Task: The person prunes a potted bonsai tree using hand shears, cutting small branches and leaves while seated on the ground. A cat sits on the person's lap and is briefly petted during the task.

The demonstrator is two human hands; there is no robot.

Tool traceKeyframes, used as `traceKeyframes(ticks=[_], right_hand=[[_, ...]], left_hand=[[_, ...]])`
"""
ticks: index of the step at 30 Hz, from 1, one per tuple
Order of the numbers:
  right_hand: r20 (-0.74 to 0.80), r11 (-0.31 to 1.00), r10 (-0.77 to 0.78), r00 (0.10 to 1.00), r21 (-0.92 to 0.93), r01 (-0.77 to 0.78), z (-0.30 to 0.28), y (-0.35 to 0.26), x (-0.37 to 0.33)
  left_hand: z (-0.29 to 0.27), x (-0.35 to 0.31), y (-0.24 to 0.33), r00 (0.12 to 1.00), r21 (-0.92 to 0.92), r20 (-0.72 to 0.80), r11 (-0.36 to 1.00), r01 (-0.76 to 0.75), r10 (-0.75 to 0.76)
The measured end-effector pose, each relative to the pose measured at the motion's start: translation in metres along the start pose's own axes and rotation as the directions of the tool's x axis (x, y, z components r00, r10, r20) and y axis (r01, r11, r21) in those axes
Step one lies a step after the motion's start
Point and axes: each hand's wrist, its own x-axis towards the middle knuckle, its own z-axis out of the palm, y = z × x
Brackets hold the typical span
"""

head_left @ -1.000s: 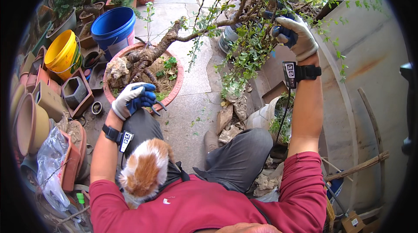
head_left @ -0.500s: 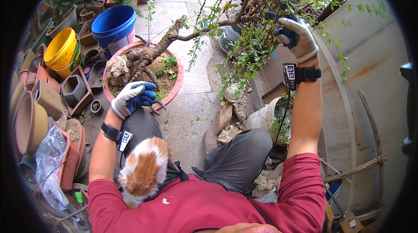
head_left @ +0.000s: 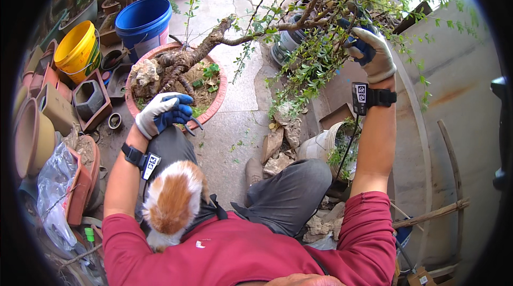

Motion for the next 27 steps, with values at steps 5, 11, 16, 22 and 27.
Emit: traceKeyframes(ticks=[5, 11, 16, 22, 27], right_hand=[[-0.026, 1.0, 0.013, 1.0, 0.024, -0.012, -0.004, 0.003, 0.001], [0.001, 1.0, 0.023, 1.0, -0.012, -0.023, -0.004, 0.002, 0.001], [0.061, 0.997, 0.04, 0.997, -0.061, -0.037, 0.0, -0.005, 0.004], [0.005, 0.995, 0.07, 0.998, -0.074, -0.07, 0.003, -0.006, 0.007], [-0.013, 0.988, 0.102, 0.995, -0.114, -0.103, 0.0, -0.006, 0.01]], left_hand=[[0.0, 0.0, 0.0, 1.0, 0.001, 0.011, 1.0, 0.006, -0.006], [0.0, 0.0, 0.0, 1.0, 0.001, 0.017, 1.0, 0.005, -0.005], [0.001, 0.0, 0.0, 1.0, 0.009, 0.018, 1.0, 0.008, -0.008], [0.0, 0.001, 0.0, 1.0, 0.013, 0.026, 1.0, 0.005, -0.006], [0.0, 0.001, 0.0, 1.0, 0.007, 0.031, 1.0, 0.002, -0.002]])
